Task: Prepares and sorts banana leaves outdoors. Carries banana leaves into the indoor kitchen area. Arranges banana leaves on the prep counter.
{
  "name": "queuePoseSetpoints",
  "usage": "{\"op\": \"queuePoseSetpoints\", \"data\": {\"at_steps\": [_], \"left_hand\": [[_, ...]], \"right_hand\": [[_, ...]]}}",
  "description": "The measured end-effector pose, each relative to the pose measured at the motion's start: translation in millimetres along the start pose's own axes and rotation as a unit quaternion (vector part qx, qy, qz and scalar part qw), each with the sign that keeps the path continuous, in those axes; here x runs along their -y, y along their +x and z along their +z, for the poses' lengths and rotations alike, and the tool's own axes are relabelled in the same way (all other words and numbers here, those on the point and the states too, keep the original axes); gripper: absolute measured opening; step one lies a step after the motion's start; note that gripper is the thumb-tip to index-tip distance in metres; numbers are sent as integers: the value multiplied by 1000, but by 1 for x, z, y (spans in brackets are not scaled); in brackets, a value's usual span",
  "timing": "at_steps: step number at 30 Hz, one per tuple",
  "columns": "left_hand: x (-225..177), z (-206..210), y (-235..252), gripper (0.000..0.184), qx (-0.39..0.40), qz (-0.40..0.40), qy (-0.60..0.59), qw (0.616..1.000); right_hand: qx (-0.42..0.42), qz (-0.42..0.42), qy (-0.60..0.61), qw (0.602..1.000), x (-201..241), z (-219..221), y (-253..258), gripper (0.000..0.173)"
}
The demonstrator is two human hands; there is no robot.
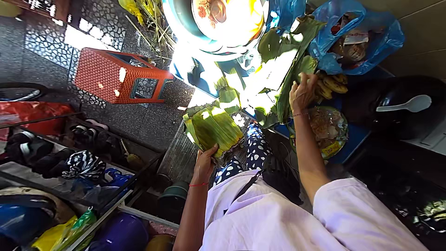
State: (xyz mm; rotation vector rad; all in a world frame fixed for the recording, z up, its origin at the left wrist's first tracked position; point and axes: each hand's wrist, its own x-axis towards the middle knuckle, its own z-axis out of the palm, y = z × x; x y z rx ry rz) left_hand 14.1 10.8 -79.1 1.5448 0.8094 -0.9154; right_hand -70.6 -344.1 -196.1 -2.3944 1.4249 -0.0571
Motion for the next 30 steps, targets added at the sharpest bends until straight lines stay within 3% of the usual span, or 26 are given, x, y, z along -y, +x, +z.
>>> {"op": "queuePoseSetpoints", "data": {"at_steps": [2, 3, 5, 8, 12, 16, 19, 21, 25, 30], "left_hand": [[1, 1, 0, 20, -3, 1, 0, 1000], [2, 1, -1, 20, -5, 2, -1, 1000], [4, 1, -2, 21, -4, 1, -3, 1000], [5, -1, -5, 22, 0, 4, -2, 1000], [10, -8, -6, 24, 1, 1, -9, 1000], [10, -8, -6, 26, 9, 2, -15, 1000], [5, -5, -9, 26, 32, 11, -23, 999], [2, -4, -10, 22, 51, 20, -23, 998], [-6, 1, -15, 18, 76, 30, -15, 997], [-11, 7, -24, 18, 90, 31, 4, 995]], "right_hand": [[92, 43, 99, 990, 17, 28, 5, 38], [117, 70, 112, 984, 22, 45, 8, 49], [142, 98, 26, 985, 29, 71, 15, 84], [174, 117, -35, 977, 33, 87, 28, 103], [160, 87, 9, 983, 28, 73, 36, 79], [120, 117, 146, 975, 10, 25, 25, 50], [55, 193, 279, 939, -8, -6, 9, 56], [62, 201, 331, 920, -18, -17, 0, 44], [111, 130, 239, 956, -10, -62, -20, 47], [170, 32, 342, 924, 28, -127, -89, 32]]}}
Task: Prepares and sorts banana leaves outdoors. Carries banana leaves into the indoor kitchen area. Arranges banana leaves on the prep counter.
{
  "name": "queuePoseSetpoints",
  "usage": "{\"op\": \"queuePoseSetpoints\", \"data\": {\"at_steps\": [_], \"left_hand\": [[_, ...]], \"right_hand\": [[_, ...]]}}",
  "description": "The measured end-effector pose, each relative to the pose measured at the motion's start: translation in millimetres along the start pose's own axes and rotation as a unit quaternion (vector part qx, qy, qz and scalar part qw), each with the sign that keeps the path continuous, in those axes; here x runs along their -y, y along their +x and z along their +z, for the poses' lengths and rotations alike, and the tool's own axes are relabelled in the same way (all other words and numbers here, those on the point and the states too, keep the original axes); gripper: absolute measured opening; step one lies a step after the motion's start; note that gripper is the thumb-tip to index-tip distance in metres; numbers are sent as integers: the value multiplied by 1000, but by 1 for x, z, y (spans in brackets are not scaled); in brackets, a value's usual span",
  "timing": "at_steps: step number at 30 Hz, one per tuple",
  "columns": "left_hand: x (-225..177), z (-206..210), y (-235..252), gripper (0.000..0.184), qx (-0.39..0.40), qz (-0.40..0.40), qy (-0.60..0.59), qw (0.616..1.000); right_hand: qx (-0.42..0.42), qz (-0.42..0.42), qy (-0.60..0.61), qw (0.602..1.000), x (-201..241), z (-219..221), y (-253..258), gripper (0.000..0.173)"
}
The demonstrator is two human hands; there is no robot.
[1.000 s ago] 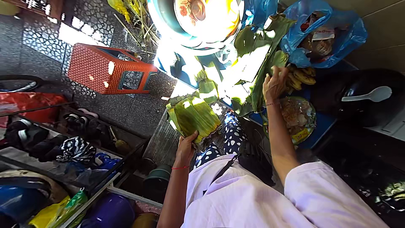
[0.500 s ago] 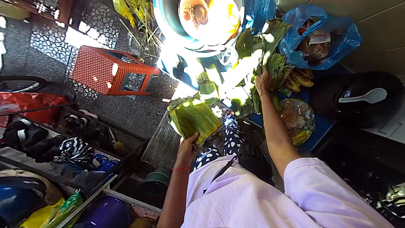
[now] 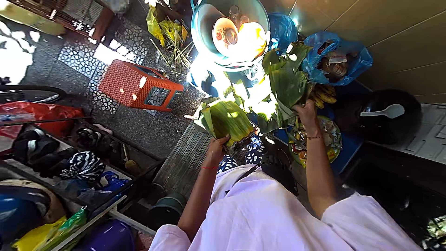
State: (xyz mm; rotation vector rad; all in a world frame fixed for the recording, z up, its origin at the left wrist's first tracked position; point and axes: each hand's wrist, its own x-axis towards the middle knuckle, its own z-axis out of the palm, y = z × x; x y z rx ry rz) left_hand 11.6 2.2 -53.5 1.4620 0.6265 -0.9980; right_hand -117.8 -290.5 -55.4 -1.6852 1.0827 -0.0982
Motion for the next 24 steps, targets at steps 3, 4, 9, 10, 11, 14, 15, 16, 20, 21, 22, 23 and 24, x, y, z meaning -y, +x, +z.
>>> {"op": "queuePoseSetpoints", "data": {"at_steps": [3, 4, 9, 10, 11, 14, 15, 16, 20, 21, 22, 23, 24], "left_hand": [[6, 4, -2, 18, 48, 23, -1, 999], [6, 7, -5, 18, 63, 30, -1, 998], [0, 11, -26, 18, 111, 60, 12, 992], [0, 10, -28, 18, 112, 74, 11, 991], [-1, 7, -30, 18, 113, 87, 10, 990], [-4, 3, -35, 16, 107, 101, 10, 989], [-4, 2, -37, 16, 104, 103, 13, 989], [-4, 1, -38, 16, 102, 107, 16, 989], [-2, -5, -39, 17, 97, 149, 44, 983], [-1, -5, -39, 18, 99, 159, 47, 981], [0, -6, -39, 18, 101, 170, 48, 979], [1, -6, -39, 18, 104, 176, 48, 978], [2, -7, -39, 18, 108, 177, 48, 977]], "right_hand": [[122, -84, 143, 979, 20, 20, -37, 50], [164, -100, 160, 968, 26, 31, -47, 62], [68, -224, -94, 968, 31, 85, -76, 69], [13, -238, -151, 959, 34, 91, -83, 61], [-25, -245, -188, 951, 38, 95, -88, 51], [-34, -295, -220, 929, 47, 98, -101, 21], [-17, -308, -221, 925, 50, 98, -104, 13], [-1, -312, -218, 925, 53, 99, -106, 11], [23, -275, -228, 934, 60, 100, -113, 32], [24, -267, -239, 933, 61, 101, -114, 42], [25, -262, -244, 933, 61, 102, -114, 47], [28, -258, -234, 937, 61, 103, -113, 45], [29, -247, -205, 947, 61, 102, -113, 38]]}}
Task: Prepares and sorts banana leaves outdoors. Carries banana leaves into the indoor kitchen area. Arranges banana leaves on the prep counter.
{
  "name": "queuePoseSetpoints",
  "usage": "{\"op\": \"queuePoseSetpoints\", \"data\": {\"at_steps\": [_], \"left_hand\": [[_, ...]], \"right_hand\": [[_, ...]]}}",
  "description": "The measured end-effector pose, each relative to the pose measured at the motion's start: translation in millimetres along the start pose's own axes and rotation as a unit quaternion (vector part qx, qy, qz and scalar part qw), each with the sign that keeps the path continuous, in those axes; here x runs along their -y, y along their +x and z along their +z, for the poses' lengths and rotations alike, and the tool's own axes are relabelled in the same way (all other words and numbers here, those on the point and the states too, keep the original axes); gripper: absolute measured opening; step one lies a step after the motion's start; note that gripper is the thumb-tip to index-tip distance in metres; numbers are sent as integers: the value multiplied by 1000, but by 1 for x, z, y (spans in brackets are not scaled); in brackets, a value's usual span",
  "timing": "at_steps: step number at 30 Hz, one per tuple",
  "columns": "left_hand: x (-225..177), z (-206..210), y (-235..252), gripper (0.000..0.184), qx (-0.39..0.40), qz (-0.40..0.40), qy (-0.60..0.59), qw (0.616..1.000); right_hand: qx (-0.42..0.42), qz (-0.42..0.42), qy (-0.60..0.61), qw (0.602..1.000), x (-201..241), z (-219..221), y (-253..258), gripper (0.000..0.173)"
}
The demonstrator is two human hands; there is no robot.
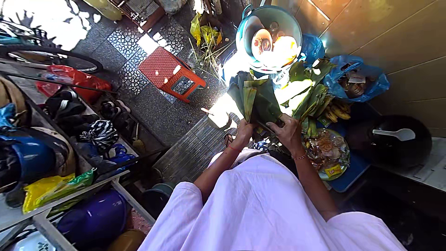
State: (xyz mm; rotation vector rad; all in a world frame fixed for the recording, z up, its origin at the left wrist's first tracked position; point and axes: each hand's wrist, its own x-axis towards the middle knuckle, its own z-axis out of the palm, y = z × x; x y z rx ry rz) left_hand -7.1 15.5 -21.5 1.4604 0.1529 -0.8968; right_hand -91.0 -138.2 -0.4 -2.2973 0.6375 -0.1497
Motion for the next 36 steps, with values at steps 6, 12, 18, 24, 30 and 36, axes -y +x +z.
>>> {"op": "queuePoseSetpoints", "data": {"at_steps": [6, 12, 18, 24, 30, 36], "left_hand": [[-3, -9, 1, 16, 2, -40, -58, 998], [2, -11, 8, 19, -6, -76, -75, 994], [8, -7, 16, 22, 14, -111, -89, 990], [-3, -3, -6, 24, 116, -68, -177, 975], [2, -2, -10, 22, 174, -19, -214, 961], [-17, 17, -5, 21, 105, -40, -131, 985]], "right_hand": [[-147, 125, 279, 941, -6, -44, 12, 44], [-221, 6, 110, 969, -17, -63, 15, 50], [-156, -41, 408, 898, 8, -74, 9, 38], [-49, -139, 340, 929, 27, -76, -1, 43], [-118, -31, 211, 970, 3, -63, 14, 86], [-113, -71, -140, 981, -1, -48, 7, 51]]}}
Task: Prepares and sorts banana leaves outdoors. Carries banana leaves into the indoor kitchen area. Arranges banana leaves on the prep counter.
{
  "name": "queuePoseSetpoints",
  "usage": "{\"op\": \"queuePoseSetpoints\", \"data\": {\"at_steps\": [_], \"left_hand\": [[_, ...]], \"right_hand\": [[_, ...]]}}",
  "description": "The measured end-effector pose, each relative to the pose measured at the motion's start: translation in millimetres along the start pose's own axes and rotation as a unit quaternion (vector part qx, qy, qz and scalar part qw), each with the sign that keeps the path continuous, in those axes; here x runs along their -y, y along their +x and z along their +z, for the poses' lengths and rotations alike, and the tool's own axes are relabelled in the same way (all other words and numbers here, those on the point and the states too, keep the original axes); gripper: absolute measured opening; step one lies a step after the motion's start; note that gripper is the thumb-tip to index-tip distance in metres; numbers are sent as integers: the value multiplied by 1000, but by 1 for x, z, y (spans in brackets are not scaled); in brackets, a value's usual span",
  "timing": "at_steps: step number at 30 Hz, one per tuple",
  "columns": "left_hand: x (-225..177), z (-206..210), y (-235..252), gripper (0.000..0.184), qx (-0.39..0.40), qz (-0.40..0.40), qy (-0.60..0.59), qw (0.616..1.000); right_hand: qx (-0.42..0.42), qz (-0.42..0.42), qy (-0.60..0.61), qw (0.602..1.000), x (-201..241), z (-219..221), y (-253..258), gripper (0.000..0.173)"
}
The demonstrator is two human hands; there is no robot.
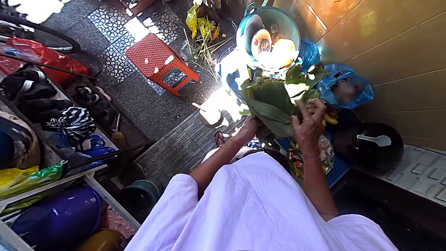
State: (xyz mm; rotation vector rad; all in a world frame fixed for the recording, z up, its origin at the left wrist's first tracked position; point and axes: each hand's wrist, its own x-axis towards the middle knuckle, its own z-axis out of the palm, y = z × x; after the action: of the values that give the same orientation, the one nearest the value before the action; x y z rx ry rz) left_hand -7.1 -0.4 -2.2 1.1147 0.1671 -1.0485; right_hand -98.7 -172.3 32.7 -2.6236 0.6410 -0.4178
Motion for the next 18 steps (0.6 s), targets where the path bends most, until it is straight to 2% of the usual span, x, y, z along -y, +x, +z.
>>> {"op": "queuePoseSetpoints", "data": {"at_steps": [2, 6, 9, 11, 14, 16, 18], "left_hand": [[-1, 1, -1, 20, -17, 7, 32, 999], [-2, -1, -2, 16, -38, 1, 82, 996], [-1, -4, -4, 16, -46, -4, 80, 996], [0, -6, -4, 16, -52, -5, 77, 996], [-2, -6, -2, 15, -76, -21, 62, 995], [2, -9, 3, 14, -86, -29, 47, 995], [7, -14, 10, 17, -100, -51, 30, 993]], "right_hand": [[106, 3, 103, 989, -2, 4, -4, 32], [210, 135, 310, 918, -11, 6, -4, 31], [276, 130, 412, 859, -15, -1, -6, 26], [300, 118, 438, 839, -16, -8, -7, 27], [249, 130, 440, 853, -15, -30, -7, 20], [149, 130, 420, 886, -18, -50, -3, 23], [23, 82, 376, 923, -26, -66, 1, 24]]}}
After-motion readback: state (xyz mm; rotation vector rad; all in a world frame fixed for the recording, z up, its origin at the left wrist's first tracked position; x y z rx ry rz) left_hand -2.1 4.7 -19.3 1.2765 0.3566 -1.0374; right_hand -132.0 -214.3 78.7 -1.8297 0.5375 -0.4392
